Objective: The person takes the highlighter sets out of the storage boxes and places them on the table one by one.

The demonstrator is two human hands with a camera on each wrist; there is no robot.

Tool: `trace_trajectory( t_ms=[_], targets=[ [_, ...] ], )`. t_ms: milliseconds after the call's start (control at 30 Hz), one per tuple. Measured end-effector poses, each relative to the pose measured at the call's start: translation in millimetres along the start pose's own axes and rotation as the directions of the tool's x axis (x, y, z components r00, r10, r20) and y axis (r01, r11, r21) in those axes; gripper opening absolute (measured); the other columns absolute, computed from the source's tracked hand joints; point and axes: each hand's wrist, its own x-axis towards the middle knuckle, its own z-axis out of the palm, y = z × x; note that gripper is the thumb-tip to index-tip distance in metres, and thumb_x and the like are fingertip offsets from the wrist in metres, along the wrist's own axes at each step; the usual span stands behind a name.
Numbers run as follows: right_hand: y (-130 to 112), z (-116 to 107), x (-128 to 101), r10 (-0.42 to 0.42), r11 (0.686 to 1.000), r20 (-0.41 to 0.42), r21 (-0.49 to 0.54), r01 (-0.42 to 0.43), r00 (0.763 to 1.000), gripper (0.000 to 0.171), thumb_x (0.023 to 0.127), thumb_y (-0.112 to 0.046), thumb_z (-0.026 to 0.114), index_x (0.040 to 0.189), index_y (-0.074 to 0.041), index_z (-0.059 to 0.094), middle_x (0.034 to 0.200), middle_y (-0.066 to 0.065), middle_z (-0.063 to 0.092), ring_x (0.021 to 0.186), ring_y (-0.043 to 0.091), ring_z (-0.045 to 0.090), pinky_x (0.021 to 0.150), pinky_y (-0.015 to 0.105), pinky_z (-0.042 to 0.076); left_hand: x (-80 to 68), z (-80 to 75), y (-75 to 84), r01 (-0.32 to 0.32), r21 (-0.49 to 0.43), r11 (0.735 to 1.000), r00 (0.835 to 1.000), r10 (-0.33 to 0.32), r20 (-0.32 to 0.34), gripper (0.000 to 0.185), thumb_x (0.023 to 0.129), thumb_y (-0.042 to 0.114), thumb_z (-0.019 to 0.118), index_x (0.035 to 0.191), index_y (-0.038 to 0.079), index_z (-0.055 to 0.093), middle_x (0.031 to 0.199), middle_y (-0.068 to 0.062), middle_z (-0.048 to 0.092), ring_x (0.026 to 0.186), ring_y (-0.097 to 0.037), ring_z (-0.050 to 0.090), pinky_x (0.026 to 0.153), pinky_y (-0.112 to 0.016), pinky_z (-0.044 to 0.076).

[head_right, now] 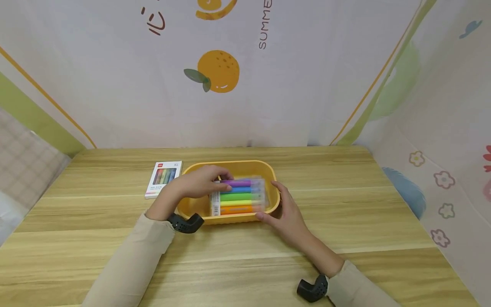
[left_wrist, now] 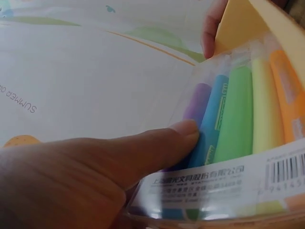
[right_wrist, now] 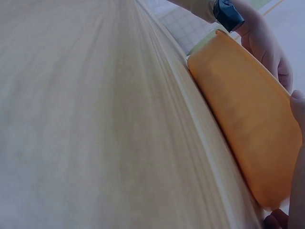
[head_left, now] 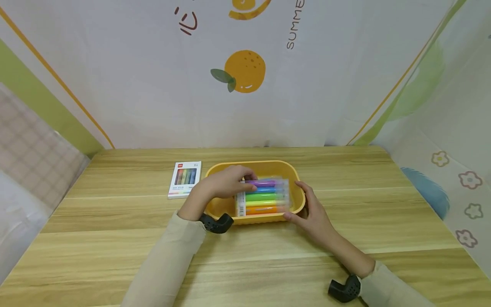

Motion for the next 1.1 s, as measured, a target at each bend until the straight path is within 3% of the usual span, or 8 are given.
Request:
trace_trajectory(
  t_ms=[133,267,367,500,767,1100],
  targets=[
    [0.4,-0.2,0.1,0.009,1.000,0.000,-0.008,-0.009,1.000,0.087,0.087,-0.025,0.080,0.156,-0.017,0.027,0.159,0.019,0.036,0.141,0.035,0.048,0.115,0.041,0.040,-1.9,-2.7,0.2,0.005,-0.009,1.000,1.000,-0.005,0.002,0.025,0.101,0.024,0.062,0.118,0.006,0.068,0.113,-0.006,0.069,0.100,-0.018,0.060,0.096,-0.036,0.053],
    [0.4,-0.1,0.1,0.000,1.000,0.003,-0.009,0.000,1.000,0.089,0.087,-0.026,0.080,0.157,-0.017,0.026,0.160,0.021,0.035,0.141,0.037,0.046,0.114,0.049,0.040,-3.2,-3.5,-1.8,0.009,-0.028,1.000,1.000,-0.009,0.001,0.025,0.102,0.024,0.062,0.117,0.006,0.069,0.111,-0.006,0.069,0.097,-0.018,0.060,0.091,-0.033,0.053],
    [0.0,0.2,-0.4,0.005,1.000,0.007,-0.004,-0.005,1.000,0.089,0.087,-0.026,0.080,0.157,-0.017,0.026,0.161,0.020,0.034,0.143,0.037,0.044,0.116,0.036,0.040,-3.8,-4.3,-2.8,0.013,-0.039,0.999,1.000,-0.013,0.005,0.024,0.101,0.025,0.062,0.116,0.007,0.069,0.109,-0.005,0.069,0.093,-0.017,0.059,0.086,-0.030,0.052],
    [-0.7,0.3,-0.8,0.019,1.000,0.005,-0.002,-0.019,1.000,0.088,0.087,-0.027,0.080,0.156,-0.017,0.026,0.162,0.018,0.032,0.146,0.035,0.042,0.109,0.008,0.028,-4.6,-7.2,-2.9,0.011,-0.044,0.999,1.000,-0.010,0.006,0.025,0.101,0.025,0.063,0.116,0.007,0.069,0.107,-0.005,0.068,0.091,-0.016,0.058,0.082,-0.028,0.051],
    [-1.3,0.3,-0.8,0.012,1.000,0.000,0.007,-0.012,1.000,0.089,0.086,-0.025,0.080,0.156,-0.016,0.026,0.161,0.020,0.033,0.145,0.037,0.042,0.105,0.002,0.026,-6.4,-10.9,-2.5,0.015,-0.105,0.994,1.000,-0.016,-0.008,0.026,0.101,0.026,0.063,0.116,0.005,0.069,0.104,-0.007,0.067,0.082,-0.015,0.060,0.070,-0.025,0.053],
    [-1.3,0.2,-0.9,0.016,1.000,-0.001,-0.005,-0.016,1.000,0.090,0.086,-0.026,0.081,0.157,-0.018,0.026,0.162,0.018,0.032,0.146,0.036,0.041,0.107,0.002,0.024,-8.7,-14.3,-6.1,-0.017,-0.156,0.988,0.999,0.012,-0.033,0.025,0.101,0.022,0.063,0.115,0.002,0.067,0.103,-0.010,0.067,0.078,-0.015,0.061,0.066,-0.026,0.056]
  ],
)
